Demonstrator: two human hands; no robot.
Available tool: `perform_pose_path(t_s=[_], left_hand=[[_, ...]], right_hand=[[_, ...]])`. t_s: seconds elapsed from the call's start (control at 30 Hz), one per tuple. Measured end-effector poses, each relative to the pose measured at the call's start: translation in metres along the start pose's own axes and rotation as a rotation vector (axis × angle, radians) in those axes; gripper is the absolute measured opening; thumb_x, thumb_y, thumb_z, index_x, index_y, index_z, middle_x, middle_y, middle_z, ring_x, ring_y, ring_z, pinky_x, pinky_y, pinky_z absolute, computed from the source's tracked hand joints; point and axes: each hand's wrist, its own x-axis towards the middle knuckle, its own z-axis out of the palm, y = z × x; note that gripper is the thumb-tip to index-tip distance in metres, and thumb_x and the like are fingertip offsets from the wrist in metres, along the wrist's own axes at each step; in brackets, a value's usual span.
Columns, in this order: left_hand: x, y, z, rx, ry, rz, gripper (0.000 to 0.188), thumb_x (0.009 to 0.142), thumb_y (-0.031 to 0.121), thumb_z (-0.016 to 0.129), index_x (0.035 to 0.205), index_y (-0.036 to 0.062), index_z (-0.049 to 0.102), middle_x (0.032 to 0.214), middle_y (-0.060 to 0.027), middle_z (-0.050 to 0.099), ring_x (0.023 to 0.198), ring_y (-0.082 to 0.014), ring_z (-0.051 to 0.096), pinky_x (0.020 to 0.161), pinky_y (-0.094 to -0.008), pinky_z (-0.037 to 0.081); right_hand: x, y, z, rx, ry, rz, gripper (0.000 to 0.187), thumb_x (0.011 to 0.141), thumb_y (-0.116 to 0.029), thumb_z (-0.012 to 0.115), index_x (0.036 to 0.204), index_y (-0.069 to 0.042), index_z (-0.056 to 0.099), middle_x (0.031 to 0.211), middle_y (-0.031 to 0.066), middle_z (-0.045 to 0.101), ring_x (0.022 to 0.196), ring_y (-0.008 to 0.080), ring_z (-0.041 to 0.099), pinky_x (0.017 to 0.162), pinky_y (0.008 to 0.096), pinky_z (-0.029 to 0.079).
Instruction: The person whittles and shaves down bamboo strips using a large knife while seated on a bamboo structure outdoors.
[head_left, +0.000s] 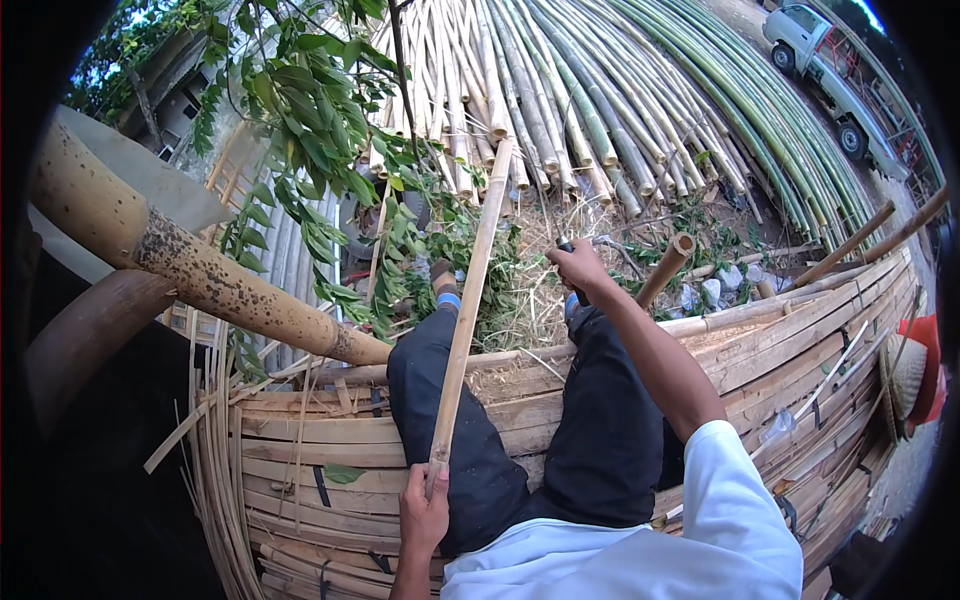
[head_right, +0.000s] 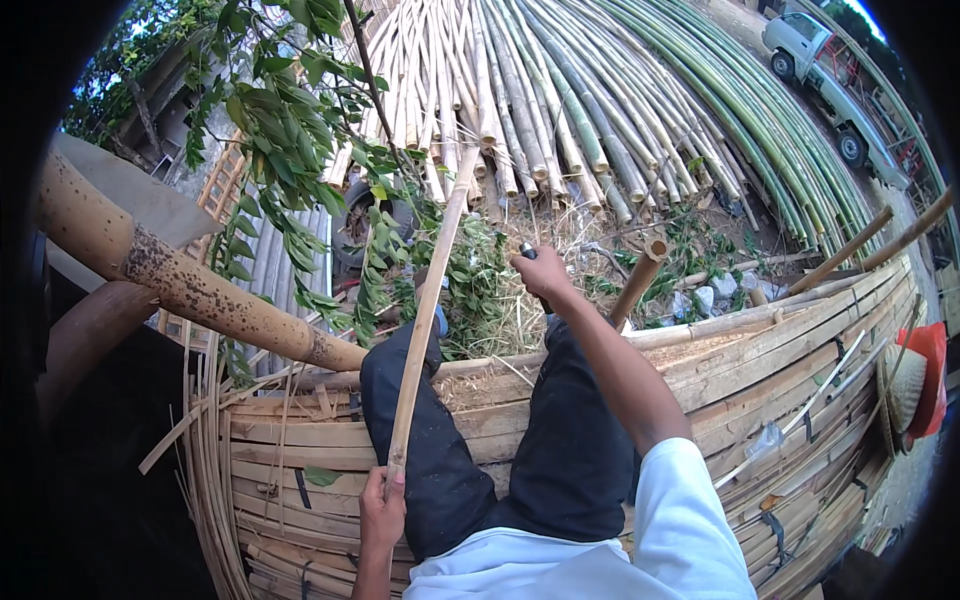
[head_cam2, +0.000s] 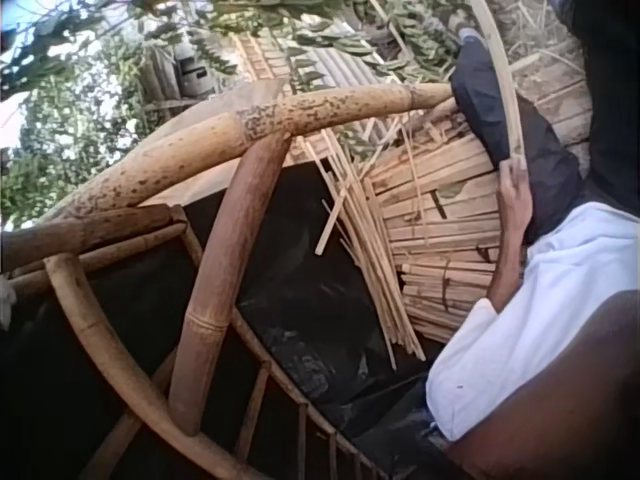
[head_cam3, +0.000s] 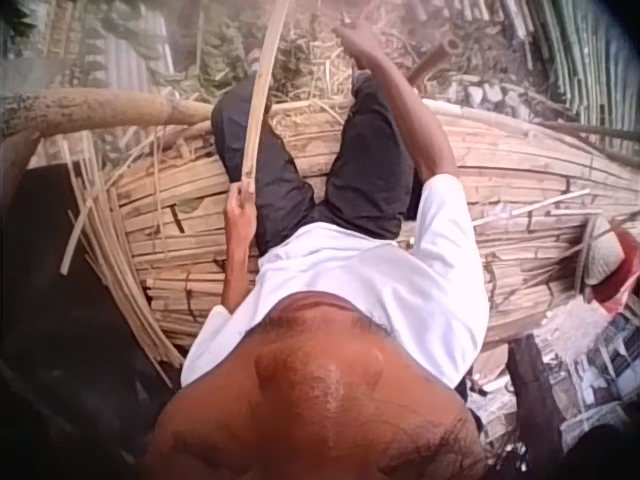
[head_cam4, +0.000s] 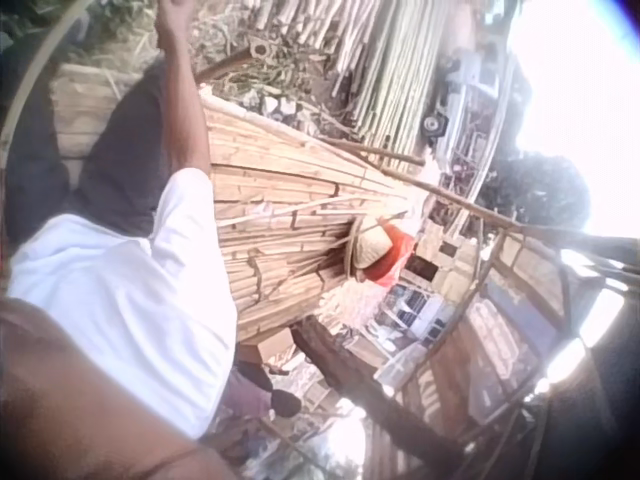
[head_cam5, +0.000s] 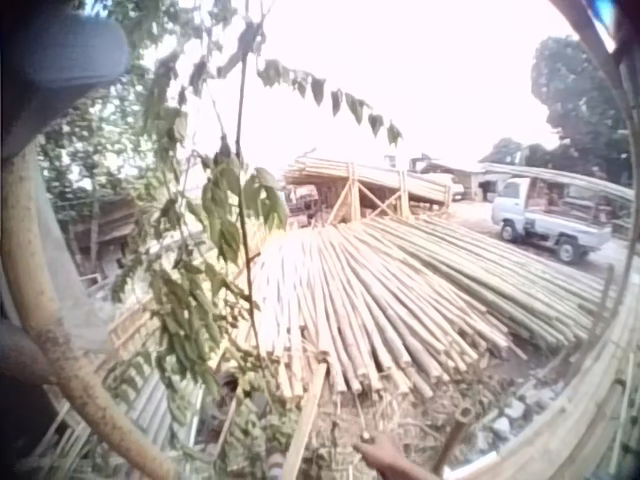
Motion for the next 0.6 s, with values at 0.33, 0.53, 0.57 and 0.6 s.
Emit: perform_pose_path(t_s=[0.33,0.53,0.57,0.6], left_hand=[[0.015,0.012,0.003,0.028,-0.062,0.073,0.032,0.096,0.033,0.057,0.095,0.0004,0.057,0.062,-0.0110,0.057,0.057,-0.0192,0.056,0.056,-0.0344,0.045],[0.010,0.012,0.008,-0.012,-0.115,0.056,0.032,0.096,0.032,0.057,0.097,0.0005,0.058,0.064,-0.0134,0.059,0.058,-0.0235,0.061,0.056,-0.0358,0.046],[0.009,0.013,0.007,0.012,-0.111,0.065,0.031,0.096,0.031,0.058,0.097,0.0005,0.058,0.064,-0.0135,0.060,0.059,-0.0236,0.062,0.056,-0.0360,0.046],[0.007,0.013,0.006,0.037,-0.107,0.072,0.030,0.096,0.031,0.058,0.097,0.0006,0.058,0.064,-0.0137,0.060,0.059,-0.0238,0.062,0.056,-0.0361,0.046]], right_hand=[[-0.040,-0.001,0.016,0.138,0.000,-0.152,0.024,0.087,-0.024,0.065,0.076,-0.003,0.061,0.056,-0.0004,0.051,0.050,0.0074,0.048,0.048,0.0276,0.037],[-0.065,-0.001,0.024,-0.192,-0.036,-0.532,0.026,0.088,-0.024,0.068,0.081,-0.001,0.061,0.060,0.0014,0.051,0.056,0.0081,0.046,0.051,0.0275,0.037],[-0.066,-0.003,0.024,-0.194,-0.037,-0.496,0.027,0.088,-0.024,0.068,0.081,0.001,0.061,0.060,0.0031,0.050,0.059,0.0106,0.046,0.055,0.0298,0.039],[-0.067,-0.001,0.024,-0.194,-0.040,-0.495,0.027,0.088,-0.024,0.068,0.081,0.001,0.061,0.060,0.0031,0.050,0.059,0.0106,0.046,0.055,0.0298,0.039]])
